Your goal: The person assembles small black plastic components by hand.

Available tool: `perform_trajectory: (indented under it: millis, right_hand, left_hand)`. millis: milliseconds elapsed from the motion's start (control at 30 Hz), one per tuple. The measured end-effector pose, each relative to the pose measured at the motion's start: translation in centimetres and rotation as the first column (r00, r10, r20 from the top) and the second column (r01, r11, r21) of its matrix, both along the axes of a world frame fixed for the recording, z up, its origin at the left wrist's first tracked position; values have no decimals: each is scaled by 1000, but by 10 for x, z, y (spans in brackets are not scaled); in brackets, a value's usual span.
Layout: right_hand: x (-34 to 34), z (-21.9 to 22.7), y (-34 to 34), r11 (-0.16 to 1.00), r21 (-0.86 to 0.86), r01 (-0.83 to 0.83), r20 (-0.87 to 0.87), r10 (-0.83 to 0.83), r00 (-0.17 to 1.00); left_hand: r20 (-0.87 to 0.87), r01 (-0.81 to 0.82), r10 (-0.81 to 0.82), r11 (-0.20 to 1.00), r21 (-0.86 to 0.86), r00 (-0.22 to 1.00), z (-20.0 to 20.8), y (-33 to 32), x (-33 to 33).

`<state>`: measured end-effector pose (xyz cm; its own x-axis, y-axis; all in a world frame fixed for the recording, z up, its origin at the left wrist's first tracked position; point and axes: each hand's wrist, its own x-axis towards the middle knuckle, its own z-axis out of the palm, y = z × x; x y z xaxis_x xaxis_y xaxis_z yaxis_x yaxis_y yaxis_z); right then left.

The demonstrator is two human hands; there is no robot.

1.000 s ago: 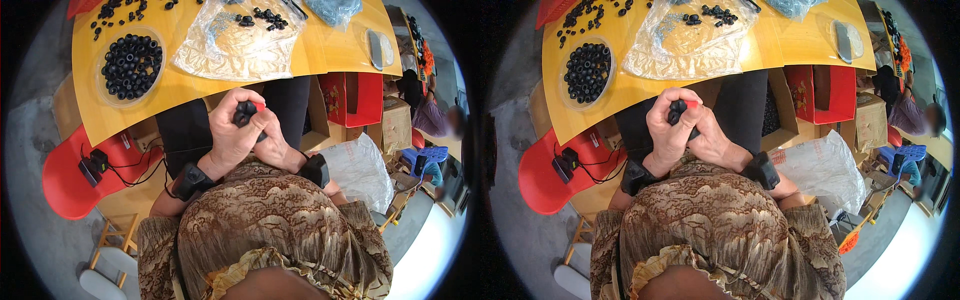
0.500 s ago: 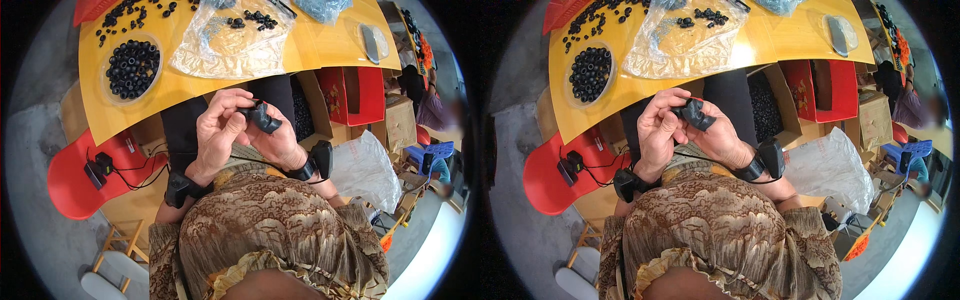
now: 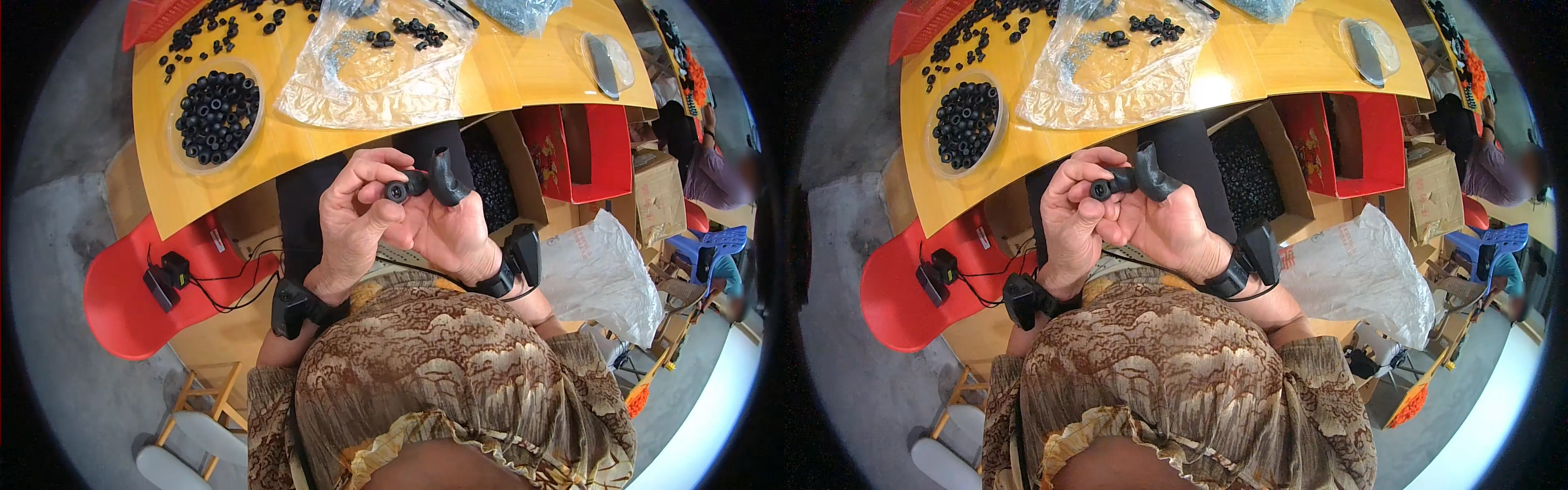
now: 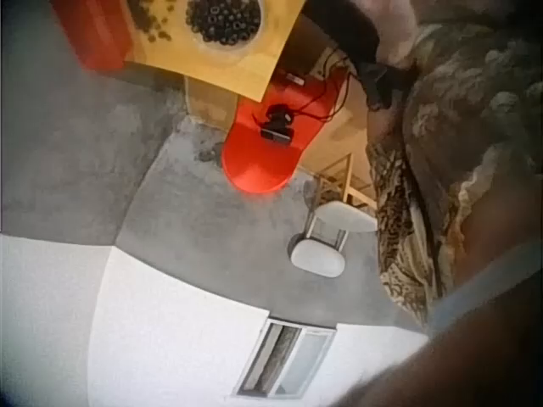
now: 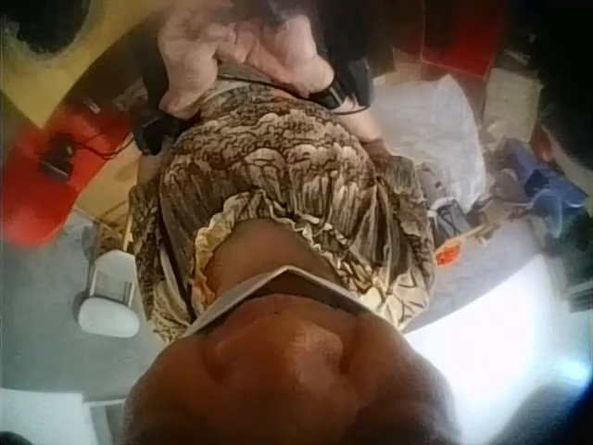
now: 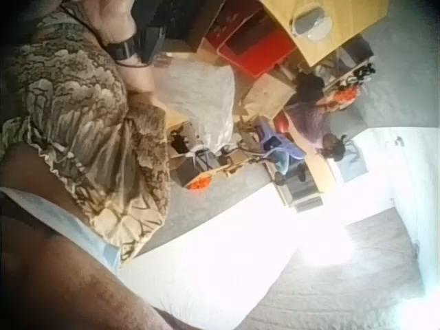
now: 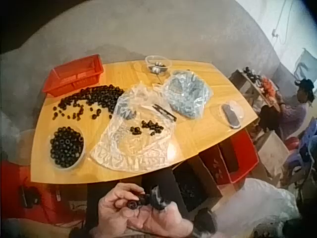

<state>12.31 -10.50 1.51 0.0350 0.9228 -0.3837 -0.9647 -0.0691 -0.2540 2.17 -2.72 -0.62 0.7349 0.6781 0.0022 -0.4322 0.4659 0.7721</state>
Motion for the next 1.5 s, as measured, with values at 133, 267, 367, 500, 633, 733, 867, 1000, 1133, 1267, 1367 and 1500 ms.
perform_trajectory:
  millis: [133, 267, 367, 500, 633, 733, 867, 1000, 1133, 1267, 1367, 1500]
  right_hand:
    - [0, -2, 1, 984, 158, -84, -125, 104, 987]
    - [-3, -4, -3, 986, 157, -61, -182, 89, 979]
    - [-6, -9, -5, 984, 177, -21, -222, 61, 973]
    - [-4, -8, -6, 982, 186, -22, -140, 49, 989]
    - [-2, -5, -8, 978, 185, -100, -157, 130, 979]
    - [-6, -4, -9, 985, 151, -77, -138, 98, 986]
    - [-9, -10, -14, 983, 179, -51, -134, 76, 988]
    - [-12, -9, -18, 989, 145, -28, -115, 45, 992]
    - [-12, -13, -18, 993, 118, 28, -129, -13, 992]
    - [-2, -10, -23, 986, -40, 160, -12, -161, 987]
    - [26, -17, -38, 959, 29, 282, 163, -283, 945]
    - [72, -29, -73, 855, -111, 507, 134, -493, 860]
  left_hand:
    - [-39, -38, 43, 993, 113, 998, 2, 0, -1]
    - [-75, -71, 88, 975, 210, 993, 6, -1, 0]
    - [-131, -65, 99, 967, 248, 986, 6, -1, -1]
    - [-156, -59, 109, 954, 294, 982, 11, -3, -1]
    - [-184, -47, 122, 930, 366, 975, 17, -4, -3]
    - [-188, -57, 168, 871, 488, 968, 21, -2, -3]
    - [-154, -65, 177, 834, 549, 972, 23, -6, -3]
    - [-77, -83, 132, 885, 459, 988, 18, -15, 1]
    - [-115, -38, 105, 878, 477, 988, 16, -16, 1]
    - [-197, 61, -19, 977, 206, 980, 18, -20, 13]
    - [-78, 66, -51, 975, 212, 996, 6, -21, 22]
    - [-47, 150, -150, 989, -7, 988, -5, 1, 13]
